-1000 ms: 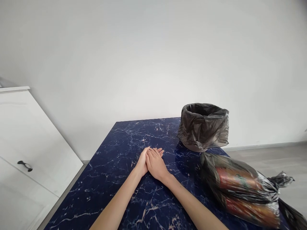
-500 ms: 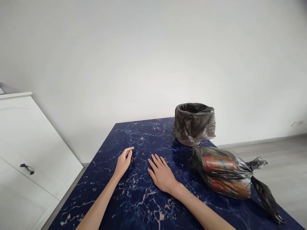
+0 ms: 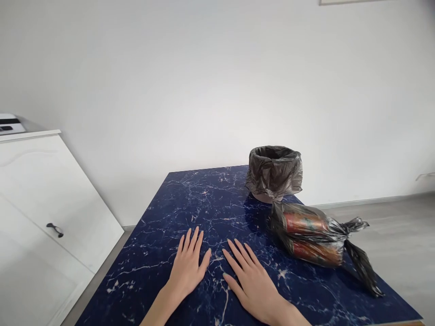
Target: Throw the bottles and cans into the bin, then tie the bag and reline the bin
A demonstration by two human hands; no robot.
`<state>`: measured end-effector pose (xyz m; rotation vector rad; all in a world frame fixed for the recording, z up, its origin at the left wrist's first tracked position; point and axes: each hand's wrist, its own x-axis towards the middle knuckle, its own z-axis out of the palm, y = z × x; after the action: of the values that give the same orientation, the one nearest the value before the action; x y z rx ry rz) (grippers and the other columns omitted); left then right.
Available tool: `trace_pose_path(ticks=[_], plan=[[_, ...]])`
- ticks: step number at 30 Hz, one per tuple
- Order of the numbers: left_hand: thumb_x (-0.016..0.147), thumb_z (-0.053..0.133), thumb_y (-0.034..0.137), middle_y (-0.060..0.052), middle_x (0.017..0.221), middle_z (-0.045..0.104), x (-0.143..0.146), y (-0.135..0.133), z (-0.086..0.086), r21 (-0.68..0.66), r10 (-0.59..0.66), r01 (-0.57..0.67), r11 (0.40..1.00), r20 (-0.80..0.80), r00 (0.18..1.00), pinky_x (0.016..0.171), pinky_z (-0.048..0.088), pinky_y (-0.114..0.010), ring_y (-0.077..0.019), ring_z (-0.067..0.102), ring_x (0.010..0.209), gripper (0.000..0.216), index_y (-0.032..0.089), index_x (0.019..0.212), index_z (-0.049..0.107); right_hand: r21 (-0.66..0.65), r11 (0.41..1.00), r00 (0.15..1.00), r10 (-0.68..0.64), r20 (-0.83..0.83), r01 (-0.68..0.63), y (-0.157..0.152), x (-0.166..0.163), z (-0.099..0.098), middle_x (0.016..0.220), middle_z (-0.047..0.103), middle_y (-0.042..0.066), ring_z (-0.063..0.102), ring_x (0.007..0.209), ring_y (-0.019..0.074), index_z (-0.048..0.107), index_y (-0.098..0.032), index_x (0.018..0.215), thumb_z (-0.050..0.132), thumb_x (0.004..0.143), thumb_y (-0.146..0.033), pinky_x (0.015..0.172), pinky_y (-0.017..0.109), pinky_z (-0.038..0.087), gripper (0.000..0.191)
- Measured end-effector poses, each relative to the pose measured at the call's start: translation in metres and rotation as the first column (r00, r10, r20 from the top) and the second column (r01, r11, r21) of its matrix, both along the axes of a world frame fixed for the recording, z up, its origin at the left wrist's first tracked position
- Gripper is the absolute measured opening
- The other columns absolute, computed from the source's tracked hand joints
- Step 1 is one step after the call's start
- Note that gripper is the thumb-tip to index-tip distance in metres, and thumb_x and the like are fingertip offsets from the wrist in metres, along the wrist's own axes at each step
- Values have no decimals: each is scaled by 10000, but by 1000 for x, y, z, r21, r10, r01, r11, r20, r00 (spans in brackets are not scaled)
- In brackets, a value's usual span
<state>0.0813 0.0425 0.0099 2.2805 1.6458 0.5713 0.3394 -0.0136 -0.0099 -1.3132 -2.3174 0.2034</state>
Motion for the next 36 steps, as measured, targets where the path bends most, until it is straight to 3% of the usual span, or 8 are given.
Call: trace_pose_path(ticks=[6, 11, 16, 21, 31, 36], plan=[[1088, 507, 599, 43, 1827, 177, -15, -53, -17, 66, 2, 7, 998, -142, 990, 1356, 234, -723, -426, 209, 1684, 833, 456, 1752, 25, -54, 999, 1000, -2, 18, 3, -26, 27, 6, 1769, 272, -43, 339, 1634, 343, 266, -410, 1731, 412, 1153, -525, 1322, 610, 377, 607], [1128, 478, 523, 11, 1812, 246, -20, -79, -18, 181, 77, -25, 983, -286, 955, 1294, 388, -707, -408, 301, 1652, 820, 435, 1753, -47, -111, 994, 1000, -17, -4, 17, -36, 45, 11, 1760, 323, -48, 354, 1629, 333, 414, -388, 1697, 438, 1154, -506, 1316, 591, 384, 556], [1136, 465, 527, -7, 1787, 304, -16, -81, -13, 249, 110, -20, 968, -354, 929, 1228, 489, -682, -393, 367, 1618, 834, 420, 1752, -87, -131, 990, 997, -64, -51, 56, -38, 44, 7, 1754, 363, -31, 373, 1623, 327, 501, -361, 1662, 445, 1153, -494, 1324, 580, 362, 530], [1128, 492, 521, 1, 1770, 335, -17, -79, -12, 282, 112, -8, 959, -353, 929, 1195, 532, -666, -396, 404, 1594, 837, 433, 1755, -54, -135, 982, 982, -148, -119, 131, -37, 42, 0, 1721, 443, -1, 427, 1597, 350, 601, -323, 1597, 463, 1146, -457, 1285, 596, 434, 491], [1125, 507, 491, -20, 1753, 380, -20, -77, -14, 323, 106, 15, 946, -354, 929, 1151, 571, -659, -405, 454, 1563, 826, 407, 1768, -4, -83, 985, 962, -167, -218, 152, -38, 43, -2, 1660, 546, 27, 505, 1541, 380, 657, -330, 1539, 529, 1119, -411, 1197, 608, 529, 447], [1130, 488, 477, -26, 1734, 418, -21, -79, -18, 371, 116, 27, 928, -358, 926, 1125, 601, -633, -394, 498, 1535, 806, 387, 1777, 17, -9, 981, 893, -181, -413, 194, -37, 57, -4, 1581, 647, 79, 667, 1413, 286, 652, -305, 1505, 516, 1129, -333, 1121, 430, 615, 401]])
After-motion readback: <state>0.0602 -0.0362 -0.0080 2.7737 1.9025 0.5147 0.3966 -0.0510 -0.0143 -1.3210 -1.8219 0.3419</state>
